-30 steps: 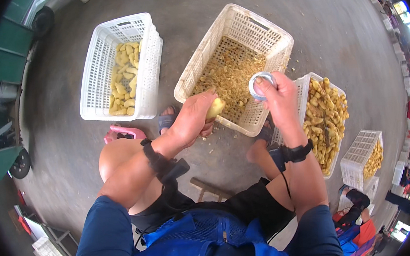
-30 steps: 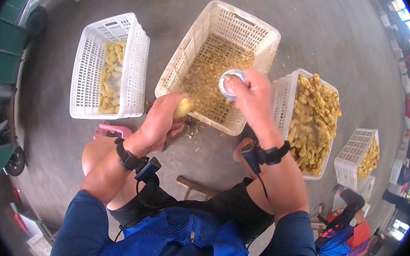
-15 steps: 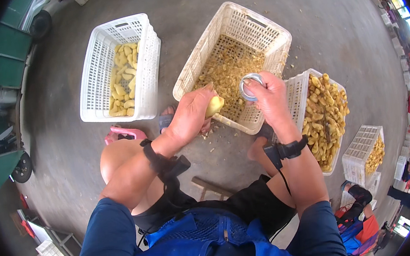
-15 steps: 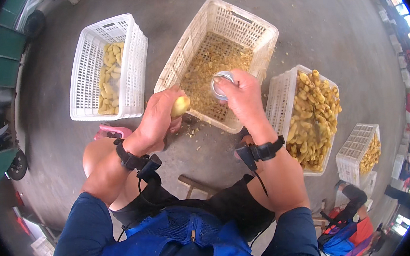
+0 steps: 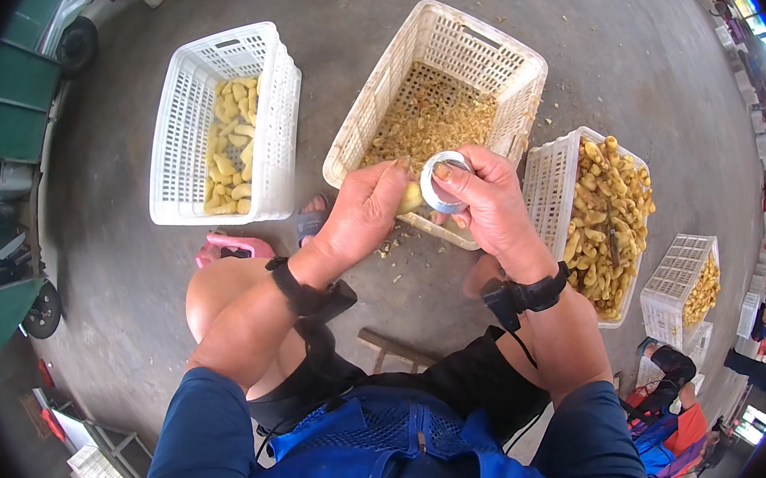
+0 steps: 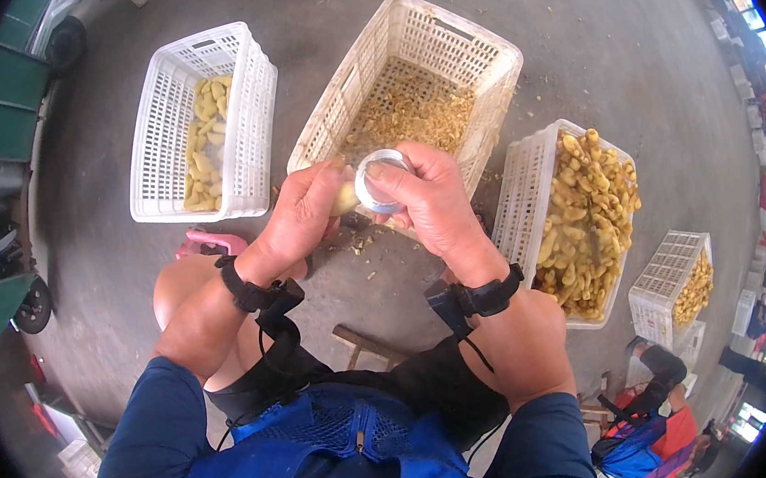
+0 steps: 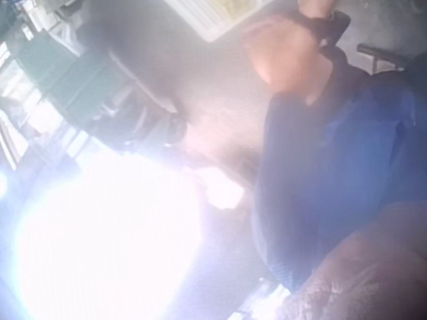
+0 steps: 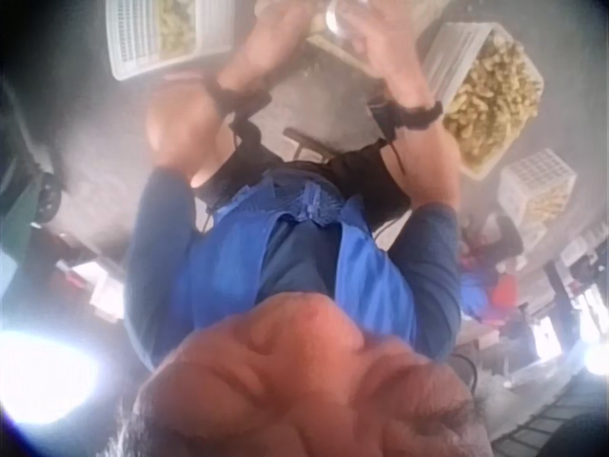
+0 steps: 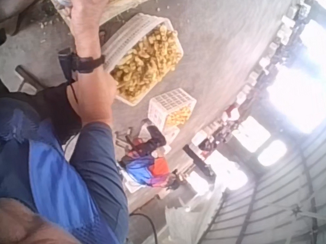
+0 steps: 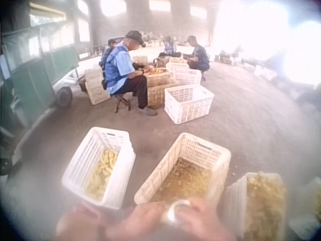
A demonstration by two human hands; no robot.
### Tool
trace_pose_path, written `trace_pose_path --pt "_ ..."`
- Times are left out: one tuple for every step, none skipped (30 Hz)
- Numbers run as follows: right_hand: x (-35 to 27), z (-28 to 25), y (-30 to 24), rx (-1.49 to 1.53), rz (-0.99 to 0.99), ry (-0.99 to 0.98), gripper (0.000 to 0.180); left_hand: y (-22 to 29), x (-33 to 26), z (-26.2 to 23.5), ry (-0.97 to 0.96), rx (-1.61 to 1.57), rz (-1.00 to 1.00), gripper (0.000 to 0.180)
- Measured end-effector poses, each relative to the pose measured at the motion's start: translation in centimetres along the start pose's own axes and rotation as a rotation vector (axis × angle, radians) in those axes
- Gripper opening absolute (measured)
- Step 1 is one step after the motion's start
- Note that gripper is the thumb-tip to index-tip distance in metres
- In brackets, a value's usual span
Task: The person peels ginger using a metal ring tool, placing the peeled ginger into a crate and the scraps into a separate basket.
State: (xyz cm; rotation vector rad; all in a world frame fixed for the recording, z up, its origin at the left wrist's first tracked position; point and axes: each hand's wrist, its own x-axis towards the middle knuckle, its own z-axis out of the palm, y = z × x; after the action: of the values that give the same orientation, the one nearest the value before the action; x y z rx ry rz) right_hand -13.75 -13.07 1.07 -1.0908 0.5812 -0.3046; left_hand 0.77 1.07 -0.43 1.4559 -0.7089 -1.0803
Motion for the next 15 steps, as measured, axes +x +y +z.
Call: trace_pose_path --pt "0.05 -0.06 0.22 0.031 0.004 -0.006 0.017 -0.10 -0.03 0.03 0.000 0.000 0.000 0.044" --pt "0.07 -0.11 0.36 0.064 0.007 -0.010 0.017 0.16 -0.05 0.09 0.005 0.002 -0.023 0.043" --pt "0.07 -0.16 0.45 0.065 0.005 -0.008 0.017 0.33 -0.04 0.13 0.010 0.005 -0.046 0.042" --pt "0.04 -0.21 0.52 0.082 0.021 -0.004 0.017 0.23 0.01 0.15 0.007 0.006 -0.046 0.042" --pt "0.05 -0.19 0.55 0.098 0.036 -0.003 0.017 0.02 0.02 0.10 0.011 0.016 -0.045 0.043" --pt "0.05 -0.15 0.49 0.099 0.035 -0.005 0.017 -0.10 0.02 0.06 0.015 0.026 -0.044 0.044" --pt "0.04 -0.12 0.38 0.104 0.044 -0.007 0.017 -0.12 -0.01 0.02 0.016 0.028 -0.043 0.044" --pt "0.00 -0.17 0.32 0.108 0.053 -0.007 0.017 -0.16 -0.02 0.05 0.008 0.023 -0.034 0.044" --pt "0.05 -0.30 0.30 0.108 0.053 -0.006 0.017 -0.21 -0.01 0.08 0.000 0.018 -0.025 0.045" --pt "0.20 -0.49 0.29 0.164 0.041 -0.016 0.017 -0.30 0.00 0.10 -0.001 0.018 -0.025 0.045" --pt "0.28 -0.63 0.29 0.221 0.028 -0.024 0.016 -0.39 0.06 0.12 -0.001 0.018 -0.018 0.044" --pt "0.30 -0.67 0.35 0.221 0.027 -0.023 0.016 -0.34 0.09 0.14 -0.002 0.018 -0.014 0.044" --pt "0.33 -0.65 0.42 0.196 0.031 -0.027 0.016 -0.31 0.09 0.13 -0.002 0.017 -0.010 0.044" --pt "0.36 -0.60 0.54 0.171 0.035 -0.031 0.016 -0.14 0.05 0.06 0.001 0.032 -0.030 0.042" --pt "0.35 -0.43 0.69 0.172 0.035 -0.029 0.016 -0.05 0.05 0.04 0.004 0.046 -0.050 0.039"
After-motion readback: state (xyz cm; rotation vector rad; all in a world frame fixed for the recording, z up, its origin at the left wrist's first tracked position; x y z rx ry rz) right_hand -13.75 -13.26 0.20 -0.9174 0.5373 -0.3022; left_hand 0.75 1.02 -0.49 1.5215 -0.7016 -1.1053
